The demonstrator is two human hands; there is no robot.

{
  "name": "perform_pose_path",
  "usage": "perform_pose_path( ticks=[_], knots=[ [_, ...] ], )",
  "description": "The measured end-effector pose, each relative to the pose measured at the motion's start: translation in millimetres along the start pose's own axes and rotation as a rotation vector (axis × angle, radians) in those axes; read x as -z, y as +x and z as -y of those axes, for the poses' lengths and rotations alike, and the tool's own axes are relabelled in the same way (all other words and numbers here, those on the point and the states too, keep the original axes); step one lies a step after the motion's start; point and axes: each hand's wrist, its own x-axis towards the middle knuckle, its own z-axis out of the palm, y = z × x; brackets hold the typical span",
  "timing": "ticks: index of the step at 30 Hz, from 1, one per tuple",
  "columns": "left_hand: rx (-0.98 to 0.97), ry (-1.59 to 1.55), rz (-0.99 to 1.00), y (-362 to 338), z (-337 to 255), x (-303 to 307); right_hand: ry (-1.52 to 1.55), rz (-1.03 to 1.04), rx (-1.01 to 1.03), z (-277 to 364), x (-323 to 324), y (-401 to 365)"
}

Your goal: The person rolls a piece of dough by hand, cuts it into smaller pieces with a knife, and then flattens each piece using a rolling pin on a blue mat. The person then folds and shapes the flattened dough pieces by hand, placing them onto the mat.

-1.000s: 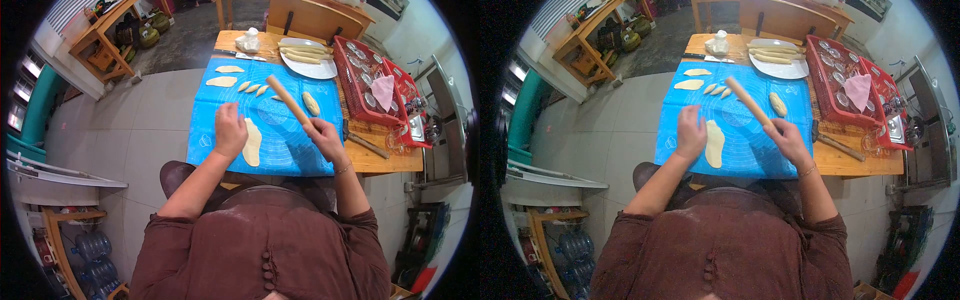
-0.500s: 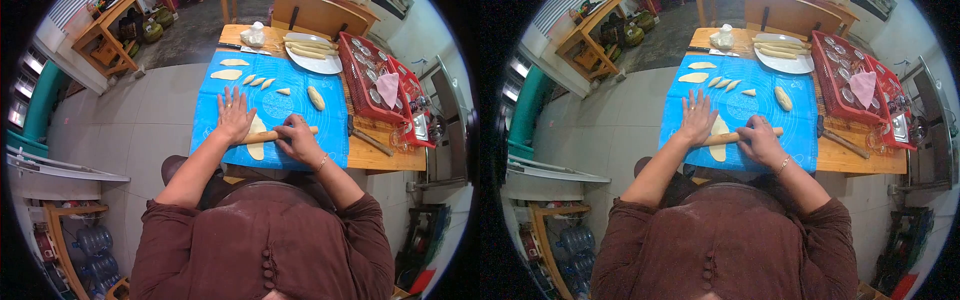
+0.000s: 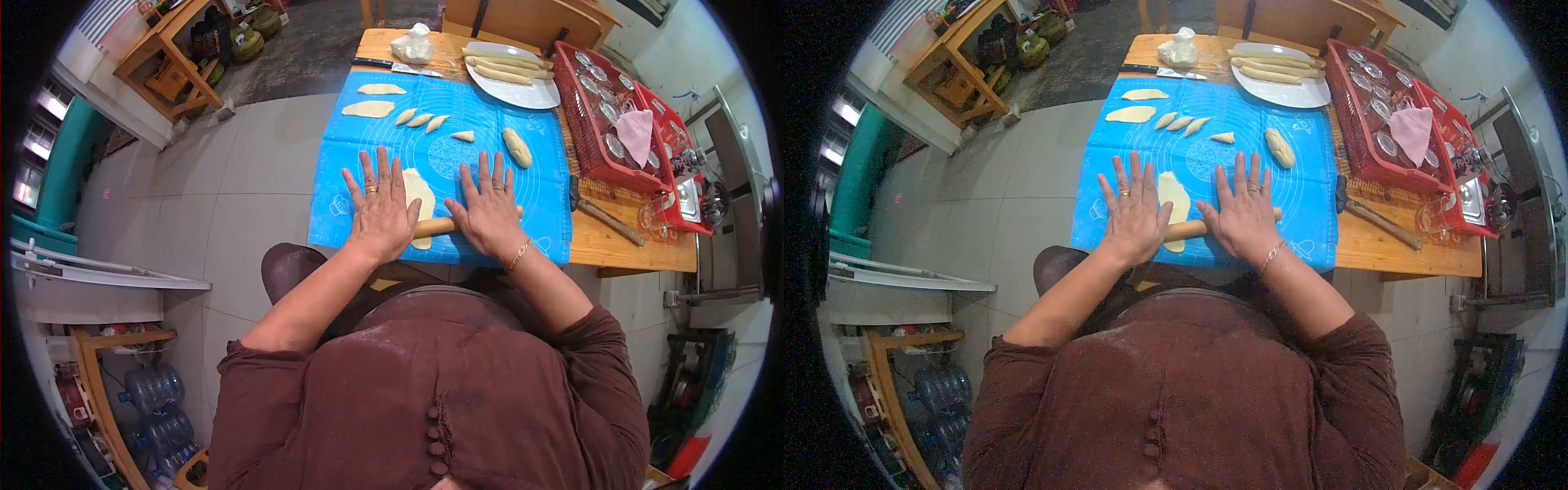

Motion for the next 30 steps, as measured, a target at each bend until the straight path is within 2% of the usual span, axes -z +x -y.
perform_pose_path(
  ticks=[8,11,13,17,21,23,25,26,27,28,29,30],
  knots=[
    [-0.013,-0.270,-0.043,-38,1,6,-0.015,-0.024,0.149,3,20,-54],
    [-0.126,-0.256,-0.073,-50,1,9,0.025,-0.031,0.229,-4,19,-65],
    [-0.305,-0.346,-0.063,-58,3,10,0.052,-0.041,0.281,-8,23,-68],
    [-0.333,-0.478,-0.014,-65,9,8,0.041,-0.116,0.406,-10,34,-68],
    [-0.253,-0.667,-0.178,-40,18,31,0.203,-0.077,0.458,-15,25,-68],
    [-0.206,-0.752,-0.251,-16,28,38,0.276,-0.196,0.332,-8,37,-64],
    [0.021,-0.831,-0.253,10,38,41,0.274,-0.212,0.253,-11,48,-55],
    [0.019,-0.828,-0.256,20,42,36,0.303,-0.222,0.101,-18,49,-50],
    [0.051,-0.769,-0.177,30,46,25,0.332,-0.232,-0.049,-26,50,-48],
    [0.082,-0.710,-0.101,37,46,21,0.332,-0.239,-0.045,-36,49,-46],
    [0.080,-0.707,-0.107,40,44,16,0.363,-0.231,-0.128,-48,48,-45],
    [0.013,-0.498,-0.039,41,36,13,0.394,-0.220,-0.214,-57,48,-45]
  ],
)
